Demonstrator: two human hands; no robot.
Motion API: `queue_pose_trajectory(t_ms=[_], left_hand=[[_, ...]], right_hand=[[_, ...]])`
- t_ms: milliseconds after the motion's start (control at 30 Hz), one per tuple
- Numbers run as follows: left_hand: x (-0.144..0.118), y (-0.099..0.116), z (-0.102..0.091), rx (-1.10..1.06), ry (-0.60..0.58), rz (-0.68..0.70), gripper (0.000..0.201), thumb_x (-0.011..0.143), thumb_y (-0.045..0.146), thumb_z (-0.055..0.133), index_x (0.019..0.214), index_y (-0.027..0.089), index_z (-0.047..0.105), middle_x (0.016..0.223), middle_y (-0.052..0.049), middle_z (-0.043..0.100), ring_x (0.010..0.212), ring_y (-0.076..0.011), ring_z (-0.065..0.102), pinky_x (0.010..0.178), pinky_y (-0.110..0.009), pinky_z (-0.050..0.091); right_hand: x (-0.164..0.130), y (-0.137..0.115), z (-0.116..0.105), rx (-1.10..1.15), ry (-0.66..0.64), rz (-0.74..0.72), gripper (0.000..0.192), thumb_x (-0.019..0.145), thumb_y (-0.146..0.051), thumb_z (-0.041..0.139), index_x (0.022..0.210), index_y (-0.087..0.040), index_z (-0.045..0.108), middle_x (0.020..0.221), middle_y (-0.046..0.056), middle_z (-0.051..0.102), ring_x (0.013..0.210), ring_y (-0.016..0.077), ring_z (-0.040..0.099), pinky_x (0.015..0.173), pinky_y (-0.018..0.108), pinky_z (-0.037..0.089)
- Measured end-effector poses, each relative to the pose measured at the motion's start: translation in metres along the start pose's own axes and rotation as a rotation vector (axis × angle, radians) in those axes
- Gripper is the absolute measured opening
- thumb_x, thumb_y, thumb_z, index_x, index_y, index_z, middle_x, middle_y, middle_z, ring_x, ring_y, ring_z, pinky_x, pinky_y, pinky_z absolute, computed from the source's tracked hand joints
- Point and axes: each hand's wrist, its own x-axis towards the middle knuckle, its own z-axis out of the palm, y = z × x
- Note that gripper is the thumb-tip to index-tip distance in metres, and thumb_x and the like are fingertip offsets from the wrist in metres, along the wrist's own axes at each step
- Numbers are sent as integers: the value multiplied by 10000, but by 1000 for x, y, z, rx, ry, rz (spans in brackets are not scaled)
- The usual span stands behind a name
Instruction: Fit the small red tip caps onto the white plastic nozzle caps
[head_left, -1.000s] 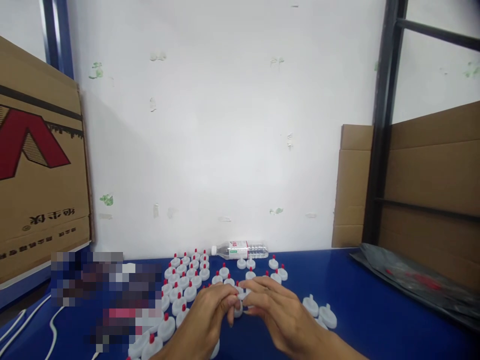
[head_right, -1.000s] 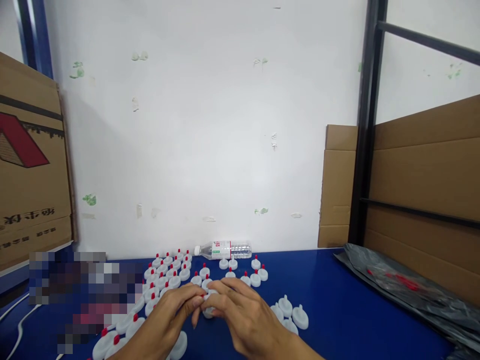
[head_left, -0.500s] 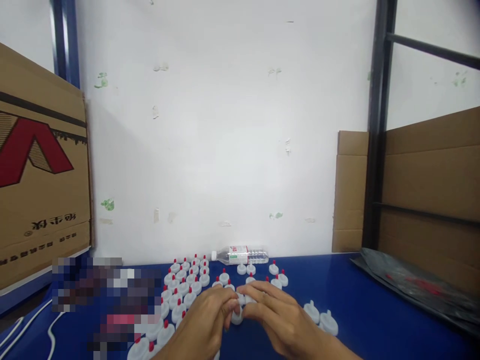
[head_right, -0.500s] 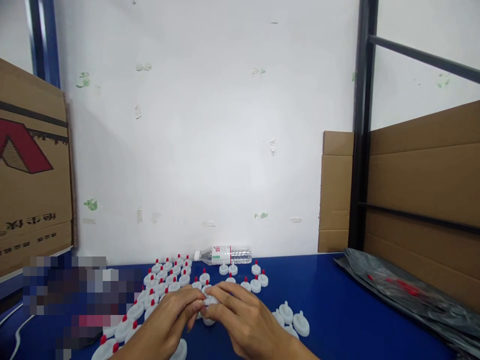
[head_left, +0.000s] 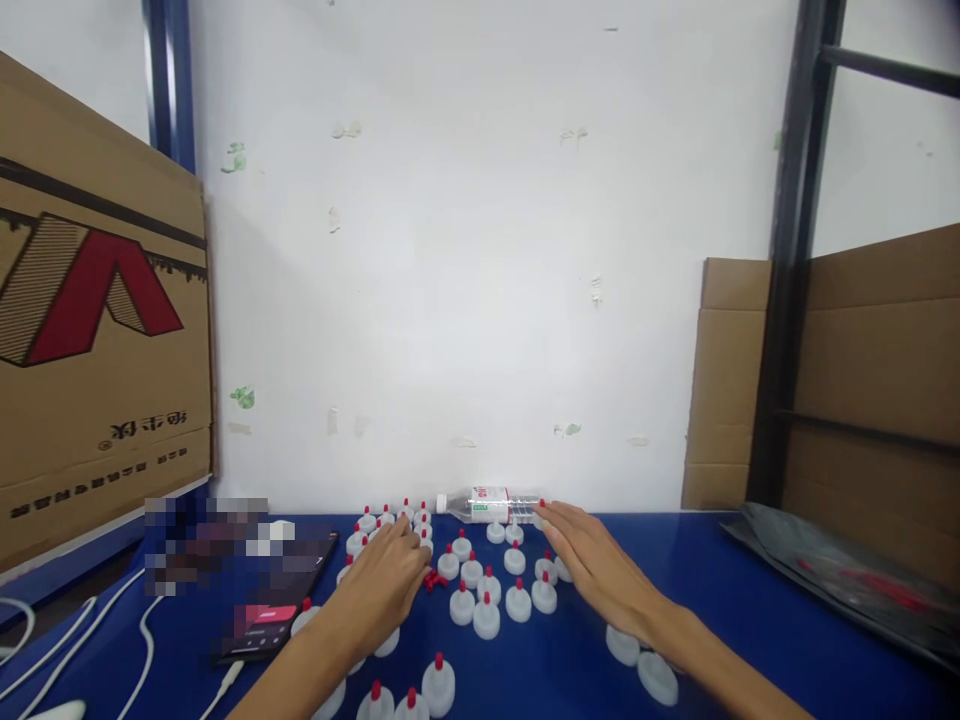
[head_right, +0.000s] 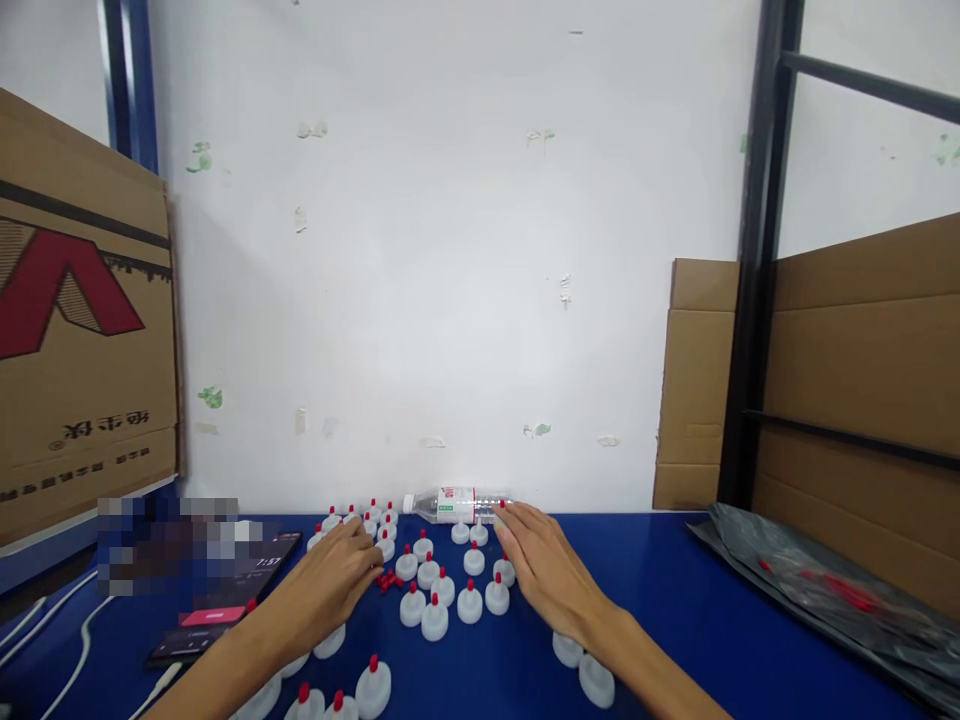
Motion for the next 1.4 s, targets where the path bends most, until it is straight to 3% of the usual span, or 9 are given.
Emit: queue_pose_trajectory(t_ms=[167,367,567,700,833,1033,1167,1267,1400], left_hand=[[-1,10,5,-37,-30,-24,265,982,117,488,888,164,730,958,-119,707,967,-302,604,852,-440,465],[-2,11,8,-34,-103,-43,150,953,141,585,958,170,732,1013,-112,713,1046,-325,596,888,-450,466],[0,11,17,-57,-120,-34,185,952,90,560,936,173,725,1013,-104,719,1038,-319,602,885,-443,454],[1,11,13,-53,-108,-42,194,935,63,549,955,174,706,1013,-106,705,1037,-321,596,877,-439,453],[-1,10,9,-118,-97,-61,179,929,83,573,993,191,700,1044,-98,692,1051,-313,586,892,-429,446],[-3,8,25,-177,-58,2,213,938,86,569,1037,226,696,1065,-73,678,1042,-281,586,913,-412,441],[1,14,27,-134,-99,32,248,952,40,508,973,199,696,1017,-80,688,1005,-262,602,887,-392,463],[2,19,19,-112,-153,22,270,958,17,470,922,180,683,1005,-84,690,995,-261,612,847,-375,483],[-1,21,4,-116,-88,9,227,961,45,455,967,168,646,1036,-106,668,976,-271,612,845,-399,490]], right_hand=[[-3,8,5,-68,-207,47,574,1088,-510,227,1425,-194,568,1427,95,605,1388,321,482,1138,601,370],[3,2,-13,-134,-131,5,530,1104,-443,208,1103,-230,694,1119,63,735,1149,247,630,1090,485,389],[5,12,-45,-262,-206,222,427,1043,-451,380,968,-179,701,802,102,717,760,268,669,709,357,441],[-4,18,-55,-273,-348,332,416,976,-526,472,951,-198,727,812,107,723,716,276,676,604,322,384],[-10,16,-60,-204,-508,365,370,769,-531,735,1011,-250,743,855,53,740,758,270,698,578,292,396],[-13,20,-54,-106,-695,370,576,520,-425,896,1063,-311,742,955,9,751,831,264,707,526,255,379],[-14,18,-44,-75,-653,334,357,597,-321,860,930,-255,751,793,-7,750,769,227,706,531,242,380],[-13,9,-44,-82,-595,284,235,662,-258,820,885,-250,748,823,-7,753,768,217,698,590,256,400],[-11,-2,-53,-124,-491,239,226,776,-284,736,996,-249,701,887,22,729,856,257,675,676,299,420]])
